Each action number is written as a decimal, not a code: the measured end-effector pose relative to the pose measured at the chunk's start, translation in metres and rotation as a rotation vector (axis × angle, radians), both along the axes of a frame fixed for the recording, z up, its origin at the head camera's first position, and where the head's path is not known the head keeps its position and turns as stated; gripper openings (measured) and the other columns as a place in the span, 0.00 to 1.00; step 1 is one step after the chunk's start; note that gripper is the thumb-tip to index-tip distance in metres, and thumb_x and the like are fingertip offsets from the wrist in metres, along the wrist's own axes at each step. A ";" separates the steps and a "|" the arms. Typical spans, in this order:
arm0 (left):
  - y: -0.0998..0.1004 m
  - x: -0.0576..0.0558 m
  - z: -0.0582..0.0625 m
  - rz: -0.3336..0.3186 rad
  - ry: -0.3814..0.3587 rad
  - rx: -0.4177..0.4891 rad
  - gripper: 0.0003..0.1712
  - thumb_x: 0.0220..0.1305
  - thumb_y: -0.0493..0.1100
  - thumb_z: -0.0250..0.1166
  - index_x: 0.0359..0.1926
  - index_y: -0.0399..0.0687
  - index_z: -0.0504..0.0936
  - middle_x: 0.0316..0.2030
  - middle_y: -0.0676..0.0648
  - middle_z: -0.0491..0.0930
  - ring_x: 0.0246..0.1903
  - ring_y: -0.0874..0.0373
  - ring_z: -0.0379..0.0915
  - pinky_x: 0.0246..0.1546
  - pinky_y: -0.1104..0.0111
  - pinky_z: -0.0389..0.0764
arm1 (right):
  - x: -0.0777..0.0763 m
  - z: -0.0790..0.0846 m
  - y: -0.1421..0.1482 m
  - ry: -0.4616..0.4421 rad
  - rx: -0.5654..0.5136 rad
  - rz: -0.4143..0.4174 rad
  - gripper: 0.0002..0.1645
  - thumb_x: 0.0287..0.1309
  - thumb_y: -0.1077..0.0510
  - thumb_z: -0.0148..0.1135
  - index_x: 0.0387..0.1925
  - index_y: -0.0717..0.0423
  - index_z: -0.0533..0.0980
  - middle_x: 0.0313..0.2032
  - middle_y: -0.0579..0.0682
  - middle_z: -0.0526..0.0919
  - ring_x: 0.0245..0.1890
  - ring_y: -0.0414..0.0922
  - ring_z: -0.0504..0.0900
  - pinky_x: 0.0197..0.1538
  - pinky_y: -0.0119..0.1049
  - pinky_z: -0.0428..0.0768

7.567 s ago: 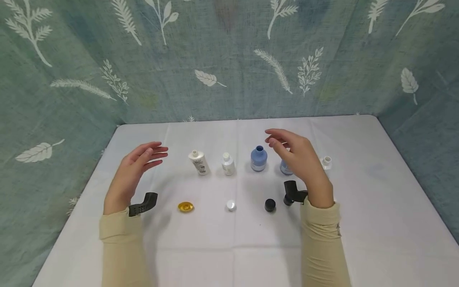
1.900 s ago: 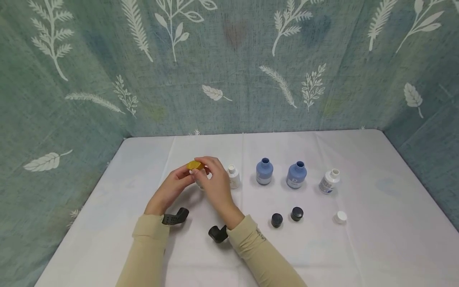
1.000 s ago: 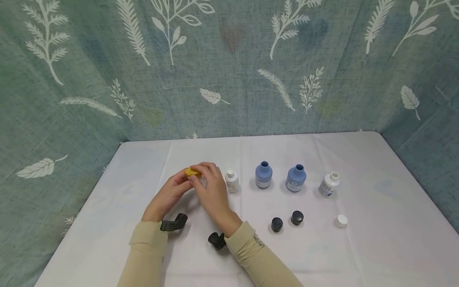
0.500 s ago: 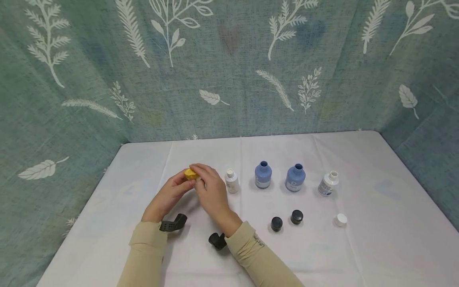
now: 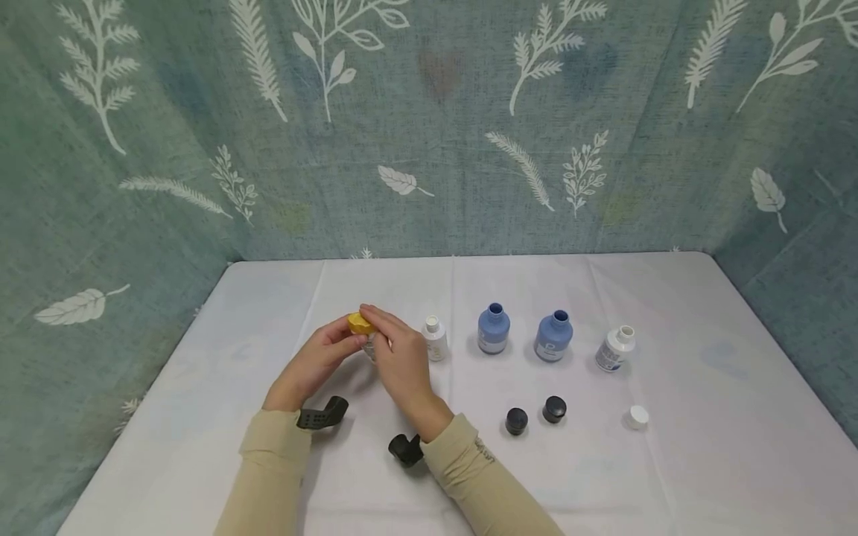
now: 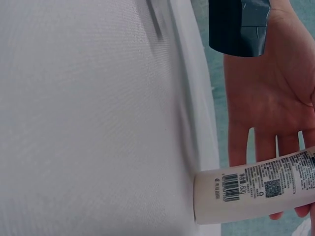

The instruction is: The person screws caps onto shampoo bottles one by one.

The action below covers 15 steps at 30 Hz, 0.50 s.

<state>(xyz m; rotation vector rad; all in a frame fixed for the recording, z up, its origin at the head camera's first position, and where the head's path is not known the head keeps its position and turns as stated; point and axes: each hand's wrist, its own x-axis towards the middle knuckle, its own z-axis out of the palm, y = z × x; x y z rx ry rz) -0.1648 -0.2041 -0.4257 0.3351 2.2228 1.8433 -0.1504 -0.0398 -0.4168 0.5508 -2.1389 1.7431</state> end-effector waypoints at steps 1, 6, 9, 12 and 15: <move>0.000 0.000 0.001 0.002 -0.005 -0.005 0.27 0.61 0.52 0.60 0.61 0.54 0.69 0.60 0.52 0.69 0.62 0.57 0.60 0.63 0.53 0.58 | 0.000 0.000 0.000 0.003 -0.005 -0.002 0.24 0.59 0.70 0.47 0.52 0.49 0.77 0.52 0.40 0.78 0.55 0.36 0.73 0.55 0.29 0.72; -0.001 -0.002 0.003 0.004 -0.015 -0.028 0.27 0.60 0.54 0.60 0.59 0.53 0.71 0.59 0.52 0.70 0.62 0.57 0.60 0.63 0.52 0.57 | -0.001 0.003 0.001 0.017 -0.001 -0.013 0.21 0.60 0.70 0.47 0.49 0.52 0.79 0.50 0.41 0.80 0.54 0.36 0.75 0.54 0.28 0.72; -0.002 -0.001 0.004 0.012 -0.029 -0.025 0.27 0.59 0.54 0.62 0.59 0.53 0.72 0.59 0.51 0.70 0.61 0.57 0.61 0.63 0.52 0.58 | -0.001 0.004 0.001 -0.002 0.004 -0.008 0.21 0.60 0.69 0.47 0.48 0.51 0.79 0.49 0.41 0.80 0.53 0.35 0.75 0.53 0.28 0.73; -0.002 -0.001 0.003 0.016 -0.038 -0.010 0.27 0.58 0.53 0.63 0.58 0.52 0.72 0.58 0.51 0.71 0.60 0.57 0.62 0.62 0.53 0.59 | 0.000 0.004 0.001 -0.029 0.006 0.001 0.20 0.60 0.68 0.47 0.48 0.50 0.79 0.49 0.40 0.80 0.53 0.35 0.75 0.52 0.28 0.74; -0.002 -0.001 0.004 0.023 -0.033 -0.012 0.27 0.58 0.53 0.63 0.58 0.52 0.72 0.57 0.51 0.72 0.58 0.56 0.64 0.61 0.54 0.62 | -0.001 0.004 0.001 -0.037 0.005 0.012 0.20 0.60 0.67 0.47 0.47 0.49 0.79 0.49 0.40 0.80 0.53 0.35 0.75 0.52 0.28 0.74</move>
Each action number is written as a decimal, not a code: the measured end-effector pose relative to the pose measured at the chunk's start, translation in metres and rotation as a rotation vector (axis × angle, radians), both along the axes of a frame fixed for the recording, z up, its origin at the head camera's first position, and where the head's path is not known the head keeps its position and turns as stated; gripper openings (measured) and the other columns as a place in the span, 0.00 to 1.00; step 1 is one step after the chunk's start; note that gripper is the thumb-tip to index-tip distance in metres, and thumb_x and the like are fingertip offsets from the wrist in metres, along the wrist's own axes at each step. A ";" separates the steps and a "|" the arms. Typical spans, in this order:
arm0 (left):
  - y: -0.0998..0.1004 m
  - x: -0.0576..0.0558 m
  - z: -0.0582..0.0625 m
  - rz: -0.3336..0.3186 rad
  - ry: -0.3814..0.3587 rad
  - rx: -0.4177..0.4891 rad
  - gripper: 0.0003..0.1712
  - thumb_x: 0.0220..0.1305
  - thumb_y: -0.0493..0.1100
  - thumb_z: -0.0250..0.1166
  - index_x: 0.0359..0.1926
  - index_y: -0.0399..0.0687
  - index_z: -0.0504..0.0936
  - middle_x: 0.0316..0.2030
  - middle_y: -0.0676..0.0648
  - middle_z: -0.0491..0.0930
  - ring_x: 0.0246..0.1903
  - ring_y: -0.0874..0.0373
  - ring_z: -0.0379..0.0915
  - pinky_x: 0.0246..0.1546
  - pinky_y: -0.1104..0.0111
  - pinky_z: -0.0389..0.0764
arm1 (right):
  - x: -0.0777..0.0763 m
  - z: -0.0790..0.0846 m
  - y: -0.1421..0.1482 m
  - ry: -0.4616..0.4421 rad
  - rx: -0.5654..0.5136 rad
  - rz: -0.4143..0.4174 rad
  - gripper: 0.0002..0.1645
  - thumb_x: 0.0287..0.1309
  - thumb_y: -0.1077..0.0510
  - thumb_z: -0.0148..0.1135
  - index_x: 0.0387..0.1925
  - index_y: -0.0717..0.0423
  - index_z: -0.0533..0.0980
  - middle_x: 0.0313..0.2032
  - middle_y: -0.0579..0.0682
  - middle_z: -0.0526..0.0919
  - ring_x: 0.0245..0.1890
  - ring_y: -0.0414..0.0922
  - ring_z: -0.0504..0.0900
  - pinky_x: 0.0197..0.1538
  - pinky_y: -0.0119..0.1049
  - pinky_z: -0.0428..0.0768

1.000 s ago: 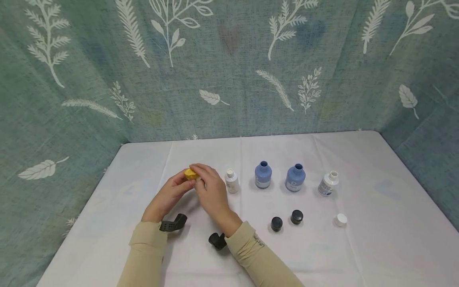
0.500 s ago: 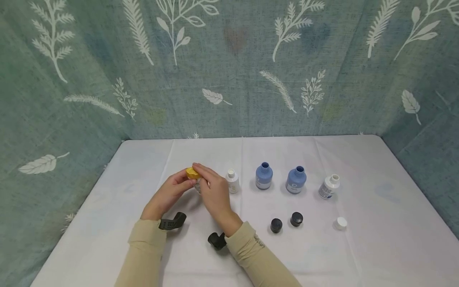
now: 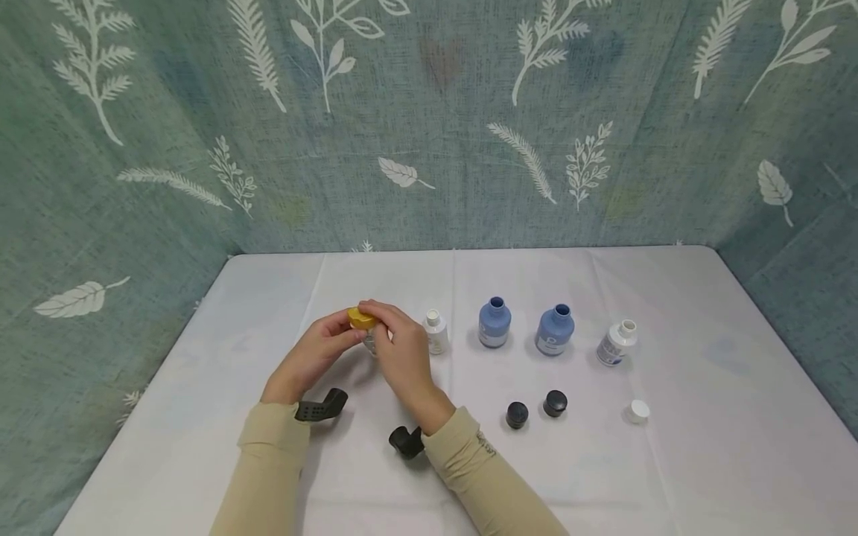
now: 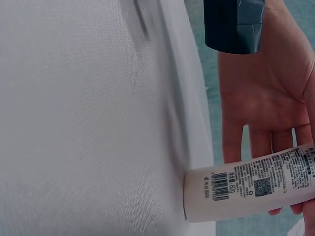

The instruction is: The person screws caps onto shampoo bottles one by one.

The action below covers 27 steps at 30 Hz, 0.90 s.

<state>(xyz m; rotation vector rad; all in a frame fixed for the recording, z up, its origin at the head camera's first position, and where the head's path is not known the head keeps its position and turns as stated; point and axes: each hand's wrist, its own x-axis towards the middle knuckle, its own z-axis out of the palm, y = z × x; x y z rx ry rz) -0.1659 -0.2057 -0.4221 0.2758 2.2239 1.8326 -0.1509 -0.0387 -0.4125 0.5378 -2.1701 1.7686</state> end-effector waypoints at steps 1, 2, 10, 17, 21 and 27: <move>0.000 0.000 0.000 0.003 0.003 -0.005 0.28 0.58 0.53 0.63 0.58 0.52 0.72 0.56 0.51 0.72 0.58 0.56 0.65 0.60 0.54 0.63 | 0.000 0.000 0.000 -0.001 -0.002 0.006 0.20 0.60 0.68 0.47 0.47 0.50 0.79 0.49 0.41 0.80 0.53 0.35 0.75 0.52 0.28 0.74; 0.001 0.000 0.001 0.007 0.004 -0.007 0.28 0.57 0.54 0.63 0.58 0.52 0.72 0.56 0.51 0.73 0.57 0.56 0.65 0.60 0.54 0.63 | -0.001 0.001 0.000 0.001 -0.003 0.010 0.20 0.60 0.68 0.47 0.47 0.50 0.79 0.49 0.41 0.80 0.53 0.35 0.75 0.53 0.28 0.74; 0.003 0.001 0.004 0.039 -0.016 -0.020 0.29 0.57 0.54 0.64 0.59 0.51 0.72 0.56 0.50 0.73 0.57 0.56 0.66 0.60 0.54 0.63 | 0.000 0.002 0.001 0.010 0.000 0.018 0.19 0.60 0.69 0.48 0.45 0.50 0.79 0.49 0.41 0.80 0.54 0.36 0.75 0.54 0.28 0.72; 0.003 0.000 0.003 0.027 -0.007 -0.025 0.27 0.61 0.49 0.61 0.60 0.49 0.71 0.54 0.47 0.75 0.57 0.55 0.65 0.61 0.53 0.61 | 0.001 0.001 0.000 0.037 0.013 0.008 0.16 0.60 0.68 0.50 0.44 0.51 0.79 0.49 0.42 0.76 0.52 0.36 0.73 0.55 0.30 0.73; 0.002 0.000 0.003 0.005 0.025 -0.023 0.25 0.63 0.46 0.59 0.61 0.49 0.70 0.55 0.46 0.74 0.56 0.55 0.66 0.60 0.54 0.61 | 0.002 0.001 -0.001 0.040 0.017 0.005 0.13 0.61 0.65 0.52 0.44 0.52 0.78 0.49 0.44 0.73 0.52 0.37 0.73 0.55 0.33 0.72; 0.003 0.000 0.005 -0.002 0.060 -0.034 0.23 0.63 0.45 0.59 0.60 0.55 0.72 0.47 0.46 0.77 0.47 0.53 0.69 0.53 0.58 0.66 | 0.000 0.002 0.000 0.038 0.039 -0.003 0.11 0.61 0.60 0.54 0.44 0.51 0.77 0.51 0.43 0.72 0.53 0.37 0.71 0.54 0.35 0.72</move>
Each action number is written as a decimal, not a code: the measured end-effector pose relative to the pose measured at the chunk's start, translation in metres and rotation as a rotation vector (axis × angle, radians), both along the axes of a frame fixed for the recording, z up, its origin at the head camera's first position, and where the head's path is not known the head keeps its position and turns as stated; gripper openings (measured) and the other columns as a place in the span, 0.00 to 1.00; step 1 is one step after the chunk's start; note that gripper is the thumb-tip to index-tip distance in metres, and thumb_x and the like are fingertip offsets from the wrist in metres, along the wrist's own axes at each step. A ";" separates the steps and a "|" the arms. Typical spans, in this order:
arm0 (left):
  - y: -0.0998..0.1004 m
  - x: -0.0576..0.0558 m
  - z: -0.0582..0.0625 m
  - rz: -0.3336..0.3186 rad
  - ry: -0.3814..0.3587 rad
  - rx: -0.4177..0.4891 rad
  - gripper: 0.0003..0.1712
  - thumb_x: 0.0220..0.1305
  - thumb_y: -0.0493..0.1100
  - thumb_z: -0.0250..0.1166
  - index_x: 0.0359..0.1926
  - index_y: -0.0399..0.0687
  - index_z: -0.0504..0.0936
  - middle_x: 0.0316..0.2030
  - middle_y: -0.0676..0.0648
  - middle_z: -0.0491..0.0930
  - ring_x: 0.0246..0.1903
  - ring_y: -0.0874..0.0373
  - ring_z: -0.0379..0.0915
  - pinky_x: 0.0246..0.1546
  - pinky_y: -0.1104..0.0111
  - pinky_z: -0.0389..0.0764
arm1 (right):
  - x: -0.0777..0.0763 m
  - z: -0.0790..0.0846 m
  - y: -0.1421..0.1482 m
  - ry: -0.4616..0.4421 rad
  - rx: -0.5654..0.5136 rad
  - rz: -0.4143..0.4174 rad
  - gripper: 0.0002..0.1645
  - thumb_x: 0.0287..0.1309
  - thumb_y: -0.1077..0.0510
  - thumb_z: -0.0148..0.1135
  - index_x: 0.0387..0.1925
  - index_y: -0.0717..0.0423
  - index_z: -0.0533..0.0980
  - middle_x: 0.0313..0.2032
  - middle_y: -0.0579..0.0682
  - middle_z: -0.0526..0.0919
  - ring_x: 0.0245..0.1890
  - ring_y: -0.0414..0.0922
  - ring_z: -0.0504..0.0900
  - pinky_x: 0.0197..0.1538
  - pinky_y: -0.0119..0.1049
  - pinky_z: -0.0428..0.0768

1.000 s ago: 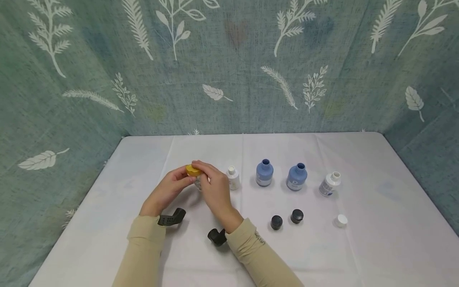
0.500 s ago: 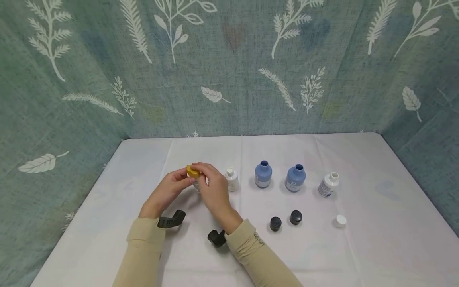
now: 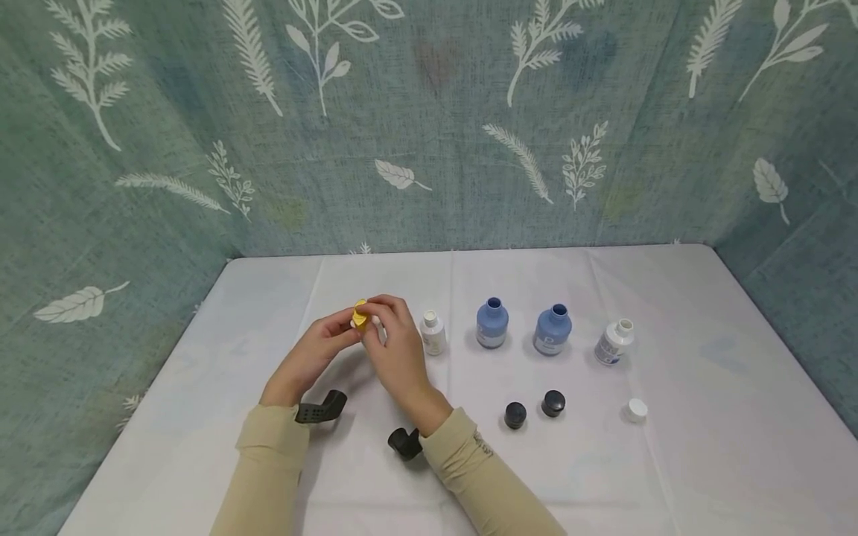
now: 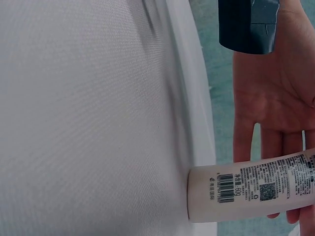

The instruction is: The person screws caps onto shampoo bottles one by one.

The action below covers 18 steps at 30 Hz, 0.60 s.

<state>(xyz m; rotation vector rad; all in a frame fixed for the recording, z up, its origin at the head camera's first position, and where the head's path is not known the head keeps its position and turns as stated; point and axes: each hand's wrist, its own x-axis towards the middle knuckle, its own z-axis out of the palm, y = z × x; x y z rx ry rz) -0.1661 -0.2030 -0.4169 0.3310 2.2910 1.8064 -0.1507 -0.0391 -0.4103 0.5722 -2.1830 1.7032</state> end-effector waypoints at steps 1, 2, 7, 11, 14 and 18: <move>0.000 0.000 0.000 0.001 -0.004 0.000 0.23 0.63 0.44 0.59 0.60 0.55 0.72 0.48 0.46 0.77 0.47 0.53 0.70 0.54 0.58 0.66 | 0.000 0.000 0.000 0.001 0.006 0.000 0.11 0.61 0.60 0.54 0.45 0.51 0.77 0.52 0.43 0.72 0.54 0.37 0.71 0.54 0.35 0.72; 0.000 0.000 0.001 0.004 -0.010 0.000 0.23 0.63 0.44 0.59 0.60 0.54 0.71 0.50 0.47 0.77 0.49 0.53 0.70 0.55 0.57 0.66 | -0.001 0.000 0.000 0.000 0.011 0.001 0.12 0.61 0.60 0.54 0.45 0.51 0.77 0.53 0.43 0.72 0.54 0.37 0.71 0.54 0.35 0.72; 0.002 0.000 0.005 0.019 -0.034 -0.012 0.24 0.63 0.42 0.59 0.61 0.50 0.71 0.57 0.48 0.73 0.57 0.55 0.66 0.60 0.53 0.62 | -0.003 0.000 0.000 0.007 0.022 0.001 0.15 0.60 0.62 0.54 0.48 0.52 0.75 0.55 0.44 0.72 0.56 0.38 0.70 0.55 0.32 0.73; 0.002 -0.001 0.004 0.017 -0.043 -0.006 0.23 0.63 0.40 0.58 0.60 0.47 0.71 0.58 0.46 0.72 0.59 0.54 0.65 0.61 0.52 0.61 | -0.003 0.001 0.001 -0.015 0.022 0.004 0.18 0.57 0.64 0.53 0.50 0.52 0.74 0.53 0.43 0.73 0.55 0.37 0.69 0.55 0.30 0.72; 0.001 -0.001 0.002 0.015 -0.044 -0.005 0.23 0.63 0.41 0.58 0.60 0.46 0.71 0.57 0.45 0.73 0.58 0.54 0.65 0.61 0.53 0.62 | -0.002 0.001 0.002 -0.031 0.018 0.007 0.19 0.57 0.64 0.54 0.51 0.51 0.73 0.52 0.43 0.73 0.53 0.37 0.70 0.55 0.30 0.72; 0.001 -0.001 0.000 0.021 -0.038 -0.006 0.22 0.63 0.44 0.59 0.58 0.47 0.72 0.55 0.46 0.74 0.57 0.55 0.67 0.61 0.53 0.62 | -0.002 0.000 0.002 -0.034 0.017 0.012 0.18 0.57 0.63 0.55 0.51 0.51 0.73 0.51 0.43 0.72 0.52 0.37 0.70 0.55 0.31 0.73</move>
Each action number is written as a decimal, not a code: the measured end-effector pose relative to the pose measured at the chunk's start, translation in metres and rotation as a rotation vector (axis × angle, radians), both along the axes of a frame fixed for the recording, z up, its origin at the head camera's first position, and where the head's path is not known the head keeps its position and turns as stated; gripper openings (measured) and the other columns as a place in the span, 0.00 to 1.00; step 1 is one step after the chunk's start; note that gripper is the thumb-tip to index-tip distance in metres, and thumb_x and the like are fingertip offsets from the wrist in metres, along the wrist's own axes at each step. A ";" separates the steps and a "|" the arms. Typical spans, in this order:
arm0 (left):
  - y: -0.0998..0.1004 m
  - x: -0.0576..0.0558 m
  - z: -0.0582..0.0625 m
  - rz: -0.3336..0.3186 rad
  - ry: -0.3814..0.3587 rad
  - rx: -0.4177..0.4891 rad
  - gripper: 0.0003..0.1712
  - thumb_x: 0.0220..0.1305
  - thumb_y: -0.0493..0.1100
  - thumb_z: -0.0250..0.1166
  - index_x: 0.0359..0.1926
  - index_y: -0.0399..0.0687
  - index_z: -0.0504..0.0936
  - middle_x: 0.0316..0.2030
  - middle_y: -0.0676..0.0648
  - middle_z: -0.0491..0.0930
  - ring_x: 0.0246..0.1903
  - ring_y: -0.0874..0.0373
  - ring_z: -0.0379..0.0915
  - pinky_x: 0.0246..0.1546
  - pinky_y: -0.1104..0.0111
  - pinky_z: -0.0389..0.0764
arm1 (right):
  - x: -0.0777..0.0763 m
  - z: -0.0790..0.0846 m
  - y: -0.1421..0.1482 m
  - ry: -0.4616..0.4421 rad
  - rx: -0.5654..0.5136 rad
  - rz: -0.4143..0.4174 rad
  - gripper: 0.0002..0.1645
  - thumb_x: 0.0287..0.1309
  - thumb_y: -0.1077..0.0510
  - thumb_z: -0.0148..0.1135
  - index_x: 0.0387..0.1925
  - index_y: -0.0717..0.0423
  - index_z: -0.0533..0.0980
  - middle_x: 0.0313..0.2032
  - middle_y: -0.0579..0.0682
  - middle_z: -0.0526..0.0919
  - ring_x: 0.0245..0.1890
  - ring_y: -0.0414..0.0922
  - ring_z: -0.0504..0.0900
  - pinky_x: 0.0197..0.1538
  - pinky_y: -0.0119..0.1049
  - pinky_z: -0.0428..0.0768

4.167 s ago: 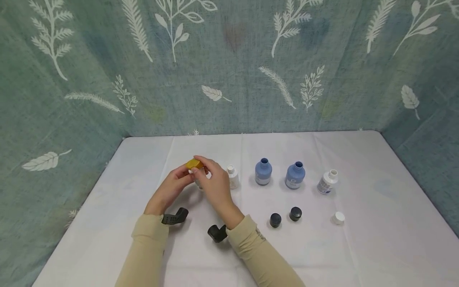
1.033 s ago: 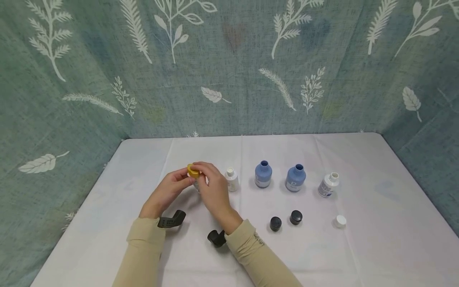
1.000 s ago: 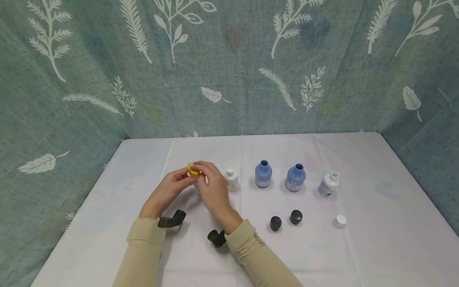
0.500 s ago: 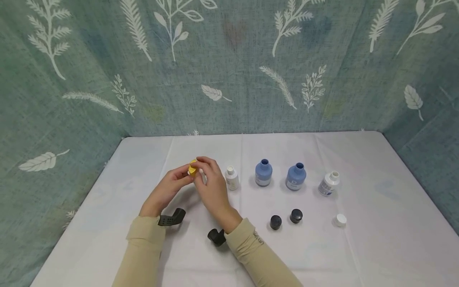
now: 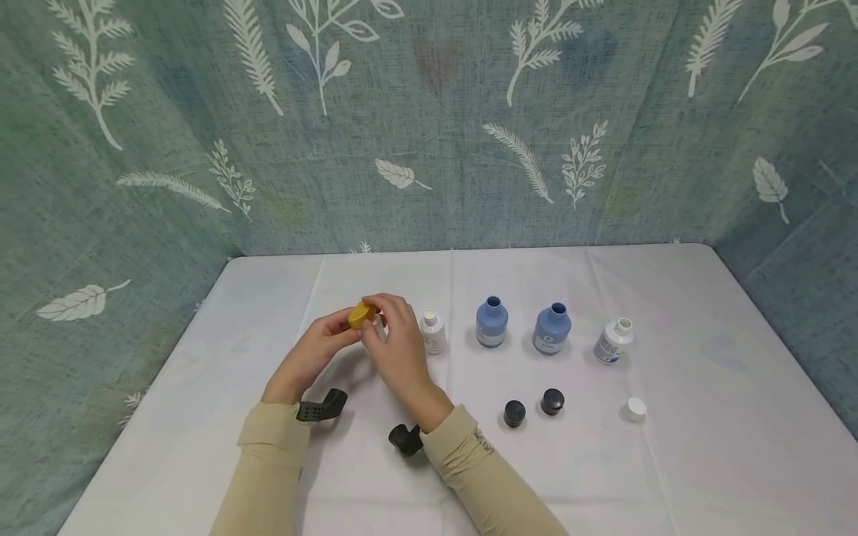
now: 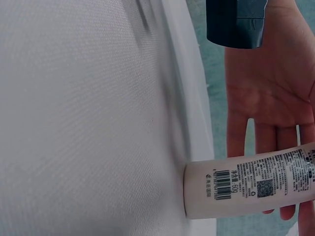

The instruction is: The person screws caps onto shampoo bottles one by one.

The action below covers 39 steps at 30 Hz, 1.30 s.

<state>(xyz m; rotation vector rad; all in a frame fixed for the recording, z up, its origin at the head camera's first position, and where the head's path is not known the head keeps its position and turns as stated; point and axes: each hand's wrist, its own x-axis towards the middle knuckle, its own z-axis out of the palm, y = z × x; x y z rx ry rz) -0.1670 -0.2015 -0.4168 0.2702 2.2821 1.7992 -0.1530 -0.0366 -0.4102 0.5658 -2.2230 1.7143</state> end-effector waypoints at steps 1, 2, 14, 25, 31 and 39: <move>0.000 0.000 -0.001 0.001 0.003 0.001 0.22 0.63 0.45 0.60 0.58 0.48 0.72 0.55 0.47 0.74 0.57 0.55 0.67 0.61 0.53 0.63 | 0.000 0.000 0.000 0.002 -0.003 0.002 0.18 0.57 0.63 0.56 0.51 0.52 0.73 0.51 0.44 0.72 0.52 0.38 0.70 0.55 0.32 0.73; 0.000 0.000 -0.001 -0.001 0.009 0.002 0.23 0.62 0.46 0.60 0.58 0.48 0.72 0.55 0.47 0.74 0.57 0.55 0.67 0.60 0.53 0.63 | 0.000 0.000 0.000 0.004 -0.007 0.005 0.18 0.58 0.63 0.56 0.51 0.52 0.73 0.51 0.44 0.72 0.52 0.38 0.71 0.55 0.32 0.73; 0.002 0.002 0.001 -0.011 0.017 0.019 0.23 0.62 0.51 0.60 0.56 0.52 0.74 0.54 0.50 0.75 0.55 0.57 0.68 0.60 0.55 0.64 | -0.004 0.000 0.005 -0.019 -0.116 0.021 0.09 0.58 0.60 0.60 0.42 0.54 0.79 0.45 0.47 0.74 0.48 0.40 0.75 0.50 0.34 0.77; 0.003 0.006 0.008 -0.004 -0.010 0.027 0.22 0.62 0.49 0.60 0.57 0.49 0.74 0.55 0.48 0.75 0.56 0.56 0.67 0.60 0.55 0.63 | 0.010 0.022 0.006 -0.001 -0.109 0.040 0.09 0.53 0.71 0.59 0.38 0.66 0.77 0.43 0.59 0.73 0.47 0.50 0.75 0.51 0.44 0.76; 0.000 -0.001 -0.005 0.024 0.008 0.007 0.24 0.58 0.54 0.63 0.54 0.52 0.76 0.53 0.50 0.76 0.55 0.58 0.69 0.59 0.55 0.65 | 0.014 0.029 0.007 0.017 -0.087 0.027 0.08 0.53 0.71 0.58 0.36 0.66 0.77 0.42 0.58 0.73 0.46 0.50 0.74 0.52 0.43 0.76; 0.002 0.001 -0.003 0.051 0.024 -0.045 0.25 0.56 0.57 0.63 0.53 0.54 0.77 0.52 0.52 0.77 0.55 0.58 0.69 0.59 0.53 0.65 | -0.003 0.000 0.003 0.022 -0.064 0.001 0.08 0.53 0.66 0.62 0.36 0.57 0.79 0.41 0.50 0.72 0.44 0.41 0.73 0.53 0.35 0.75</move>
